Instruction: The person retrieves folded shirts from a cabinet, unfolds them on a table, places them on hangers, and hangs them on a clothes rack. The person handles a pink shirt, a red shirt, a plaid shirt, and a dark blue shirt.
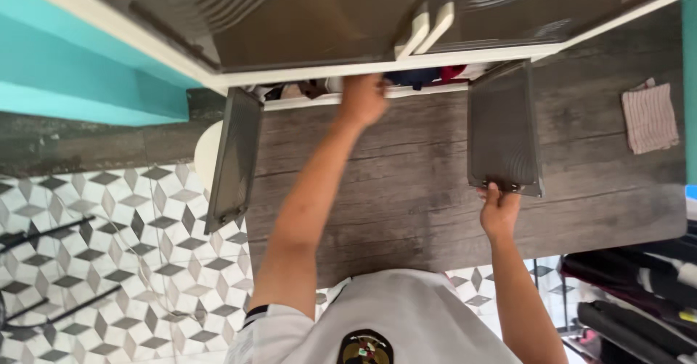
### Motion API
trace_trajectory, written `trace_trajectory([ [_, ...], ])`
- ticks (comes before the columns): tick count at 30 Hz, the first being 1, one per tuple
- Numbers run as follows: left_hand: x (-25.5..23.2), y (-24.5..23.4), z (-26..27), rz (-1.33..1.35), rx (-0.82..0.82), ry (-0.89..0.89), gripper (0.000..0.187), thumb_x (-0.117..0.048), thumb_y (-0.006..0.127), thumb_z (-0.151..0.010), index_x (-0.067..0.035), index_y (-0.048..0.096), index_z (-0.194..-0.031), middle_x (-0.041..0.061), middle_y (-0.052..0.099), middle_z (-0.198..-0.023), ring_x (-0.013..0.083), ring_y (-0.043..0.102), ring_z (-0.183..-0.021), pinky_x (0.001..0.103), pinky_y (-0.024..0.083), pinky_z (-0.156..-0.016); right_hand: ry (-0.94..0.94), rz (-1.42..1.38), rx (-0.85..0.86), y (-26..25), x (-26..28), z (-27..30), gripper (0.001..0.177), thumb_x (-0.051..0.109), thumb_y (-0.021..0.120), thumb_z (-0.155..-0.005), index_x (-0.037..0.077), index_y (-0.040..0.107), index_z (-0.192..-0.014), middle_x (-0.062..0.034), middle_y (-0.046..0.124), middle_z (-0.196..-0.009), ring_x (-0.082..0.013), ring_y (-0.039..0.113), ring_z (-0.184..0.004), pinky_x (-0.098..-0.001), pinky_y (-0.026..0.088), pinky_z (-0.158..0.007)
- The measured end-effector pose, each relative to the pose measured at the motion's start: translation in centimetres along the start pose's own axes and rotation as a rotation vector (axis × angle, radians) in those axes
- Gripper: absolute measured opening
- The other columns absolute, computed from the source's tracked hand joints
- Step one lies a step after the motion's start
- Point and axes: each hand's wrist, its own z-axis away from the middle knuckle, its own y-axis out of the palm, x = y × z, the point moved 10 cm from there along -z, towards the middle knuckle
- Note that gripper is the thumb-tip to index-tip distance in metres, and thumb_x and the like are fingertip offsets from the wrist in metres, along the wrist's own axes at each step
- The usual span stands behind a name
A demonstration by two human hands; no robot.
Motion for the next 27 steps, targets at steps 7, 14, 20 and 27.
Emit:
trace_trajectory([
  [7,-15.3,2.8,1.3,-0.077,-0.098,0.508,0.057,-0.01,0.066,-0.085,-0.008,0.057,-0.141,0.021,0.054,-0.136,0.0403,0.054,-0.121,0.056,0.042,-0.103,0.012,0.156,-0.038,0.0,1.9,0.4,0.026,0.011,0.056,-0.108,-0.006,0.047,-0.125,-0.0149,0.071,-0.102,-0.0207,0.073,-0.086,-0.0318,0.055,-0.074],
  [14,-7.0,3.0,-5.5,-0.348,-0.441,0.236,0.061,-0.027,0.061,-0.084,-0.022,0.05,-0.143,0.007,0.051,-0.154,0.0449,0.047,-0.137,0.05,0.041,-0.11,0.018,0.21,-0.056,0.1,4.6,0.8,0.025,0.013,0.058,-0.106,-0.005,0.048,-0.121,-0.015,0.074,-0.095,-0.0218,0.073,-0.082,-0.0342,0.055,-0.073],
  [20,6.9,-1.6,-7.6,0.053,-0.565,0.107,0.054,-0.036,0.06,-0.096,-0.011,0.053,-0.143,0.013,0.057,-0.148,0.0352,0.053,-0.135,0.043,0.043,-0.114,0.051,0.25,-0.049,-0.9,4.3,0.0,0.026,0.014,0.059,-0.106,-0.004,0.048,-0.122,-0.0148,0.075,-0.092,-0.0226,0.072,-0.079,-0.0354,0.054,-0.072],
  [27,23.6,-5.2,0.2,1.137,-0.66,-0.532,0.052,-0.037,0.058,-0.097,-0.009,0.05,-0.141,0.009,0.057,-0.143,0.021,0.056,-0.122,0.037,0.049,-0.098,0.013,0.159,-0.016,-0.5,2.7,-0.4,0.027,0.014,0.057,-0.108,-0.005,0.047,-0.124,-0.0151,0.073,-0.098,-0.0216,0.073,-0.084,-0.0337,0.055,-0.073],
])
